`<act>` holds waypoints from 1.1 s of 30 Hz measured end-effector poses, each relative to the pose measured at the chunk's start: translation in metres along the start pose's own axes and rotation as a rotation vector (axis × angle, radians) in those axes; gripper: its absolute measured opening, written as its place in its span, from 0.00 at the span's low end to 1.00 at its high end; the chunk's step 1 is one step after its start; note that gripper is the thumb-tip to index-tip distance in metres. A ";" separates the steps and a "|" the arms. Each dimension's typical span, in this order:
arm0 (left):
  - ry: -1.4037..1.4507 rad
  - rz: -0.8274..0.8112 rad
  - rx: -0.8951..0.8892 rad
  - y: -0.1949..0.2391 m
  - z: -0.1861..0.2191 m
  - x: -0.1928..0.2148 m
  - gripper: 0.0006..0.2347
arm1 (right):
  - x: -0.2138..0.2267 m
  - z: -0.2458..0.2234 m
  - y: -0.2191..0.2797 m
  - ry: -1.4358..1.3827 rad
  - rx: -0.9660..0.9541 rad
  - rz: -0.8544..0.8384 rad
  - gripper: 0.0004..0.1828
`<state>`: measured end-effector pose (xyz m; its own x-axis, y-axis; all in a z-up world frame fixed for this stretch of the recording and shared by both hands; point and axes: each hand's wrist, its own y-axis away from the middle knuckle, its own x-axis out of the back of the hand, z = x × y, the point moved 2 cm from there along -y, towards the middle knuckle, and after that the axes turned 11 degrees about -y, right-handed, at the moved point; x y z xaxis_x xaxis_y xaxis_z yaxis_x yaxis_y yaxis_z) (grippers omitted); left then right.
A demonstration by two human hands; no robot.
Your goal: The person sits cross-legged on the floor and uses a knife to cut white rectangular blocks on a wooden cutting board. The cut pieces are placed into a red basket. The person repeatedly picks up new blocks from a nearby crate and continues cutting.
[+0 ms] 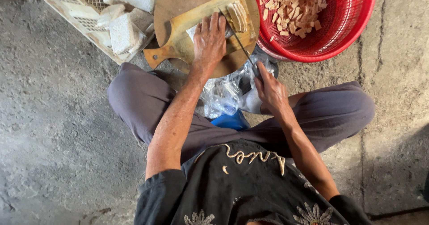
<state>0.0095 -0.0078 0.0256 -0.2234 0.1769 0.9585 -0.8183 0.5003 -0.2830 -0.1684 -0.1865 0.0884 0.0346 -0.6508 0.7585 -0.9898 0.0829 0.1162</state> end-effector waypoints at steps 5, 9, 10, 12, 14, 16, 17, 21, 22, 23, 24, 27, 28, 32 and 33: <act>0.033 0.006 0.006 0.001 -0.003 -0.005 0.25 | -0.016 0.005 -0.012 0.015 -0.012 0.009 0.30; 0.053 0.029 -0.006 -0.001 -0.005 -0.009 0.29 | -0.001 0.016 0.012 -0.029 0.036 0.027 0.30; 0.062 0.042 -0.012 -0.002 -0.004 -0.010 0.30 | 0.001 0.019 0.018 -0.034 0.067 0.055 0.30; 0.063 0.026 -0.010 0.001 -0.003 -0.011 0.28 | 0.001 0.022 0.026 -0.034 0.026 0.052 0.30; 0.054 0.008 -0.007 0.003 -0.004 -0.011 0.26 | 0.002 0.020 0.032 -0.038 0.009 0.048 0.30; 0.032 -0.003 0.006 0.002 -0.004 -0.011 0.26 | 0.006 0.014 0.031 -0.042 0.028 0.045 0.30; 0.019 0.002 0.005 0.002 -0.003 -0.010 0.26 | 0.008 0.011 0.030 -0.030 0.010 0.023 0.30; 0.017 -0.001 0.002 0.000 -0.002 -0.013 0.26 | 0.008 -0.002 0.013 -0.027 -0.034 -0.037 0.30; 0.029 -0.009 0.000 0.001 -0.002 -0.014 0.26 | 0.004 -0.004 0.006 -0.039 -0.041 -0.044 0.30; 0.025 0.004 0.002 0.001 -0.003 -0.014 0.26 | -0.001 -0.005 -0.002 -0.023 -0.033 -0.037 0.30; 0.020 0.018 0.003 0.002 -0.003 -0.014 0.25 | -0.006 -0.006 -0.010 -0.006 -0.024 -0.031 0.29; 0.031 0.032 -0.007 0.002 -0.005 -0.011 0.25 | -0.012 -0.001 -0.013 -0.003 -0.069 -0.056 0.29; 0.040 0.029 -0.009 0.004 -0.005 -0.010 0.25 | -0.013 0.003 -0.010 -0.008 -0.095 -0.077 0.29; 0.094 0.040 -0.020 0.002 -0.008 -0.009 0.30 | 0.000 0.015 0.016 -0.075 0.032 0.014 0.30; 0.099 0.044 -0.023 0.004 -0.008 -0.011 0.30 | 0.001 0.017 0.022 -0.073 0.052 0.042 0.30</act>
<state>0.0130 -0.0013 0.0133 -0.2045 0.2812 0.9376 -0.7961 0.5095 -0.3264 -0.1927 -0.1984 0.0809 -0.0154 -0.7012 0.7128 -0.9961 0.0730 0.0503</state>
